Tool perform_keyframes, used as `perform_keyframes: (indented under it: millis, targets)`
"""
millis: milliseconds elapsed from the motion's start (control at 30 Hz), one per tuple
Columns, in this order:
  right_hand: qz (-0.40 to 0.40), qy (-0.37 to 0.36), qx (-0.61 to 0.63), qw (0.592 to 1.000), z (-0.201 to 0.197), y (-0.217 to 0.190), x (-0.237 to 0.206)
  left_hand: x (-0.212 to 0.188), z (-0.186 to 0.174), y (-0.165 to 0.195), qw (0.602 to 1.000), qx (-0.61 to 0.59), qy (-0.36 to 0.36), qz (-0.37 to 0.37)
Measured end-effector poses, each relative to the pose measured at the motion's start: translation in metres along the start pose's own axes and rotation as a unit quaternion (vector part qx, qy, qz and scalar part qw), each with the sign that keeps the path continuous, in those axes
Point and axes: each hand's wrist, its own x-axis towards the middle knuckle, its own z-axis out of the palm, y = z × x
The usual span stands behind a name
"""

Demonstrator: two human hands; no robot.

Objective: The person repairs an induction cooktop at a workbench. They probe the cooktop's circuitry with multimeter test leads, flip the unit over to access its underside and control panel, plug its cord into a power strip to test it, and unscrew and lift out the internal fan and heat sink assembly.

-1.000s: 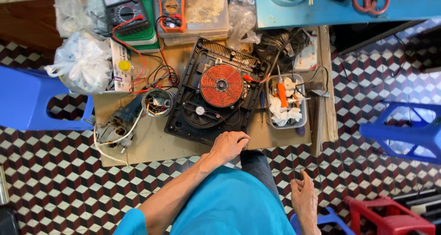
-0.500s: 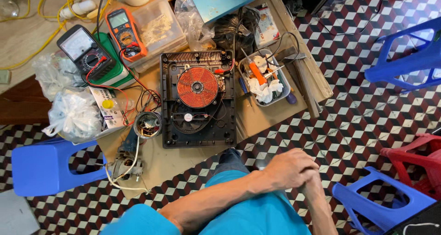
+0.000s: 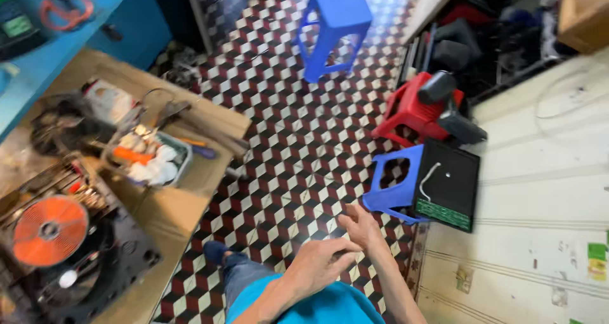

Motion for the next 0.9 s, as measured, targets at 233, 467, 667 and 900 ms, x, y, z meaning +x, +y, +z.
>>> perform_keyframes:
  millis: [233,467,667,900]
  targets:
    - [0.072,0.037,0.013,0.997,-0.135,0.073,-0.046,0.061,0.096,0.003,0.992,0.015,-0.035,-0.119]
    - [0.147,0.06,0.241,0.957,-0.172,0.178,-0.008,0.146,0.123,-0.046,0.964,0.054,-0.1,-0.241]
    - [0.278,0.157,0.492,0.81,-0.215,0.255,0.002,0.24,0.14,-0.076,0.975,0.131,-0.124,-0.133]
    - [0.341,0.242,0.512,0.75,-0.279,0.338,0.045,0.311,0.174,-0.086,0.946,0.172,-0.16,-0.225]
